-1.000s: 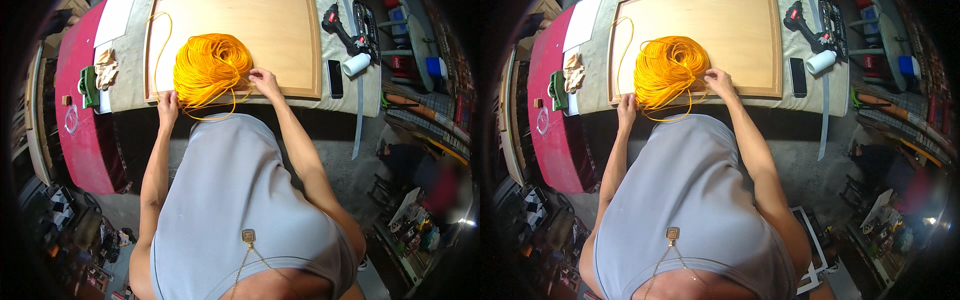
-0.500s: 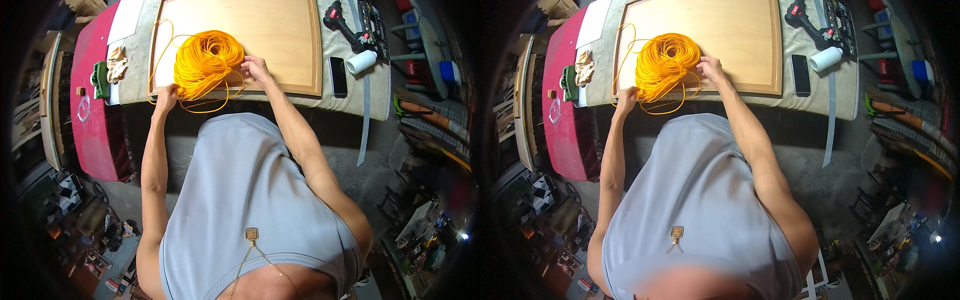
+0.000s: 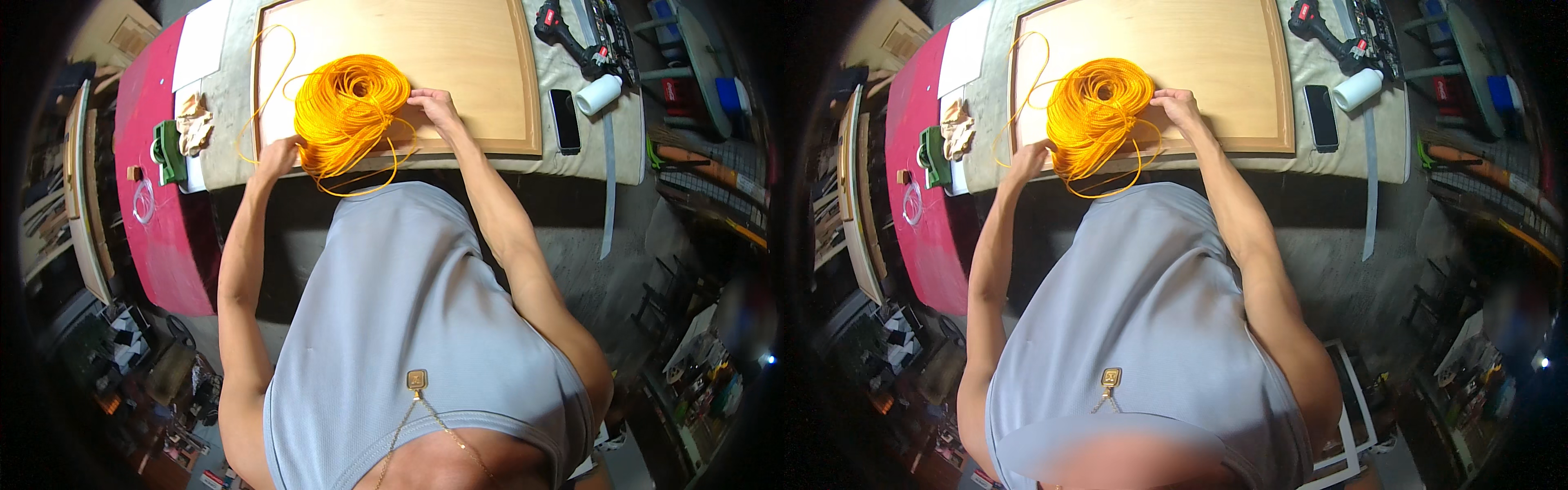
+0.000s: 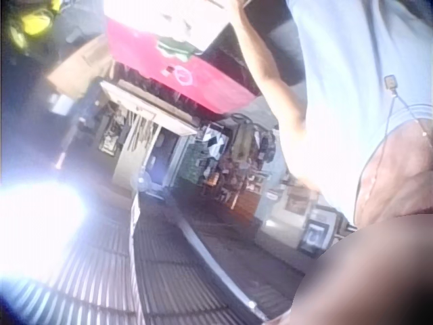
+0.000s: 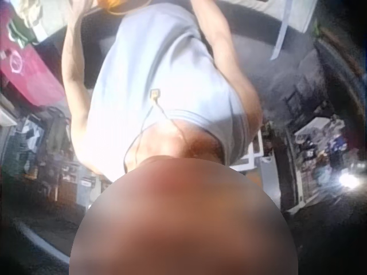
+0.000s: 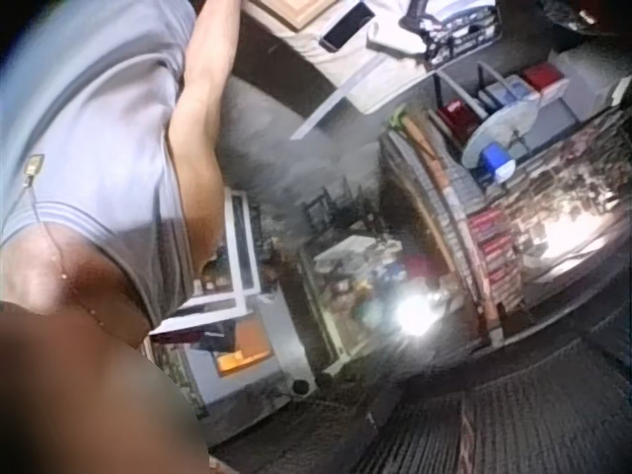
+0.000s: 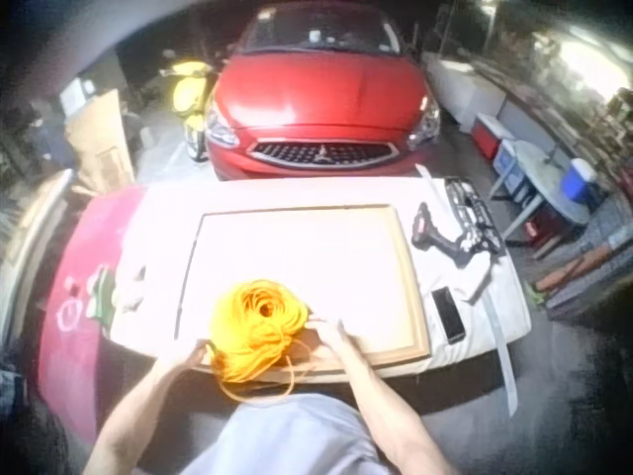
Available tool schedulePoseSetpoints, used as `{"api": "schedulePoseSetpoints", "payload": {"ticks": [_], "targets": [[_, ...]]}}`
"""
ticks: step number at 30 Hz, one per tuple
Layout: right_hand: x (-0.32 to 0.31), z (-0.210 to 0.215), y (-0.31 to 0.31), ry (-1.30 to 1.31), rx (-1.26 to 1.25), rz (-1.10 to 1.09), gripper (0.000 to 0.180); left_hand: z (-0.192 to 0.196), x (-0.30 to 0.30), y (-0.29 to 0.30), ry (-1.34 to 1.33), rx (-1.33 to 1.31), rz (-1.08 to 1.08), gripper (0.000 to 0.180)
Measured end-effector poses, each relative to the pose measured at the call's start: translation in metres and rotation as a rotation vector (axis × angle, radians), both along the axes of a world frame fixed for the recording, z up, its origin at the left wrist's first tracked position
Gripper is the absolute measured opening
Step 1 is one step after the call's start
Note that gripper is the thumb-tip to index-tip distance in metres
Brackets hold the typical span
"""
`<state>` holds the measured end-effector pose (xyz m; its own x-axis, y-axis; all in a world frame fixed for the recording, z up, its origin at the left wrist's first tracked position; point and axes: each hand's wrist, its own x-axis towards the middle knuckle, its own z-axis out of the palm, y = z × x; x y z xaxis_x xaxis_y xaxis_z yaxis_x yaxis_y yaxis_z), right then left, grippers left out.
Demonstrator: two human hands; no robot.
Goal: The person measures a wooden frame with a tape measure, then uses a cordless drill to drive screws into the frame. They then thread a yellow rope through the frame, tie knots, and cut the rope with scissors.
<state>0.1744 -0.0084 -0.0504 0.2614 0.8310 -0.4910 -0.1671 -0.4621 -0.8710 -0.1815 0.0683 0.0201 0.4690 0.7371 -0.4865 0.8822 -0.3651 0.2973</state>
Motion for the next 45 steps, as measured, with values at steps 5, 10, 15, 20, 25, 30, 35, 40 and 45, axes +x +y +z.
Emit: {"api": "schedulePoseSetpoints", "payload": {"ticks": [5,10,15,20,25,30,35,40,45], "targets": [[-0.004,0.017,0.003,0.073,0.01,-0.06,0.018,-0.01,0.035,-0.025,-0.273,-0.081,-0.003,0.023],[-0.011,0.014,0.006,0.096,-0.148,-0.291,0.015,-0.02,0.079,-0.039,-0.467,0.04,0.072,0.02],[0.011,0.031,0.017,0.328,0.028,-0.553,0.035,0.006,0.074,-0.038,-0.646,0.174,0.141,0.023],[0.08,0.085,0.016,0.032,-0.095,-0.119,0.052,0.046,0.094,-0.058,-0.617,0.367,-0.052,0.044],[0.135,0.123,0.009,-1.389,0.003,0.298,0.054,0.031,0.175,-0.071,-0.175,0.534,-0.273,0.102],[0.205,0.129,-0.014,-0.493,-0.016,-0.307,0.036,0.002,0.148,-0.059,0.034,0.648,-0.359,0.079],[0.291,0.146,-0.074,-0.547,0.091,-0.257,0.043,-0.001,0.091,-0.053,0.068,0.711,-0.352,0.083],[0.342,0.22,-0.143,-0.811,0.308,-0.249,0.044,0.023,0.052,-0.045,0.277,0.604,-0.341,0.081],[0.349,0.313,-0.227,-1.329,0.375,-0.517,0.034,0.02,0.036,-0.032,0.288,0.597,-0.014,0.057]]}}
